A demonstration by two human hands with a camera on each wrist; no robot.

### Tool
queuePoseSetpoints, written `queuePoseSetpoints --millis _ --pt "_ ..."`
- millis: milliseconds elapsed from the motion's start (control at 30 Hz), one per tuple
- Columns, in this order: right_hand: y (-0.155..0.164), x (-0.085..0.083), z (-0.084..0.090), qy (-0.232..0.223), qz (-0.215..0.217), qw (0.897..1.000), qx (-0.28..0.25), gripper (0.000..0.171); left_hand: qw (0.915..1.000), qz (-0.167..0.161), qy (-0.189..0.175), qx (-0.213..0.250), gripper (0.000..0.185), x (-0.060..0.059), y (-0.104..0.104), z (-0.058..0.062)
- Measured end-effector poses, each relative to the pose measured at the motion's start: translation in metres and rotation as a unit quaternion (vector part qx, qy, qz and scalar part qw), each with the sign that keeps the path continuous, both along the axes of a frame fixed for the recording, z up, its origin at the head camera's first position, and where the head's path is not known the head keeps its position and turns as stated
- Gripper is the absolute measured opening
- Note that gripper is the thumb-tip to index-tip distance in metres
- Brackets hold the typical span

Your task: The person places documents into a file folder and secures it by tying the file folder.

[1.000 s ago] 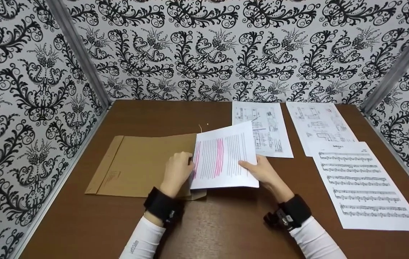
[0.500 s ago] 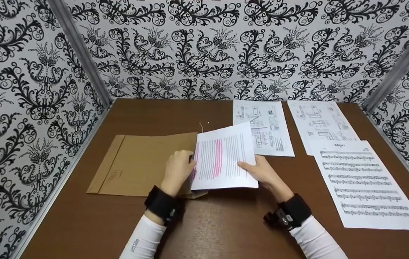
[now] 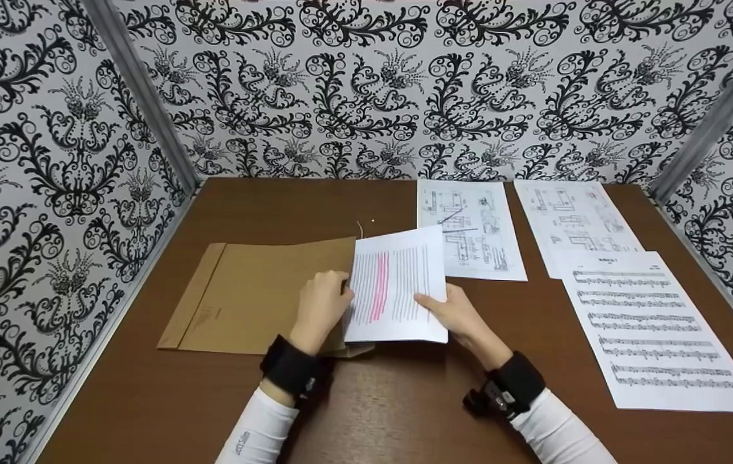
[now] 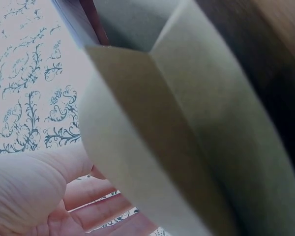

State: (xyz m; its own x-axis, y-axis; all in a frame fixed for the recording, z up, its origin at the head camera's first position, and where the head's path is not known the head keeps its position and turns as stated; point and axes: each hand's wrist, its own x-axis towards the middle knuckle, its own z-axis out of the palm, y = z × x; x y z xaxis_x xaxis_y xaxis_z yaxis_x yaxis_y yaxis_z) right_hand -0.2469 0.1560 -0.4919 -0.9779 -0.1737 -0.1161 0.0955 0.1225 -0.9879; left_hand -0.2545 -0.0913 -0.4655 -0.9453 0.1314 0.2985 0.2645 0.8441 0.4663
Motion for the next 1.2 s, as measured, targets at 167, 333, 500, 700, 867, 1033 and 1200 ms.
queuePoseSetpoints --millis 167,333,500,700,867,1033,1200 --pt "-0.006 -0.001 -0.001 0.005 0.011 1.0 -0.003 0.041 1.0 -0.003 -0.001 0.009 0.02 0.0 -0.001 0.001" --pt "-0.007 -0.002 0.0 0.017 0.044 0.999 0.002 0.042 0.9999 0.003 -0.003 0.011 0.029 -0.002 -0.003 0.001" --pt "-0.007 -0.004 0.003 0.023 0.057 0.998 0.015 0.041 0.9999 0.007 -0.004 0.007 0.028 -0.001 -0.003 0.001" --pt "-0.004 -0.006 0.007 0.027 0.063 0.997 0.038 0.04 0.9997 0.017 -0.016 0.009 0.03 -0.002 -0.004 0.001" --pt "-0.004 -0.008 0.008 0.029 0.068 0.997 0.032 0.04 0.9995 0.016 -0.024 0.014 0.029 -0.001 -0.004 0.003" --pt "-0.005 -0.01 0.006 0.033 0.076 0.996 0.018 0.041 0.9996 0.006 -0.022 0.014 0.029 -0.001 -0.004 0.003" --pt "-0.011 -0.011 0.005 0.033 0.084 0.996 0.004 0.04 0.9997 -0.001 -0.021 0.016 0.028 -0.001 -0.003 0.002"
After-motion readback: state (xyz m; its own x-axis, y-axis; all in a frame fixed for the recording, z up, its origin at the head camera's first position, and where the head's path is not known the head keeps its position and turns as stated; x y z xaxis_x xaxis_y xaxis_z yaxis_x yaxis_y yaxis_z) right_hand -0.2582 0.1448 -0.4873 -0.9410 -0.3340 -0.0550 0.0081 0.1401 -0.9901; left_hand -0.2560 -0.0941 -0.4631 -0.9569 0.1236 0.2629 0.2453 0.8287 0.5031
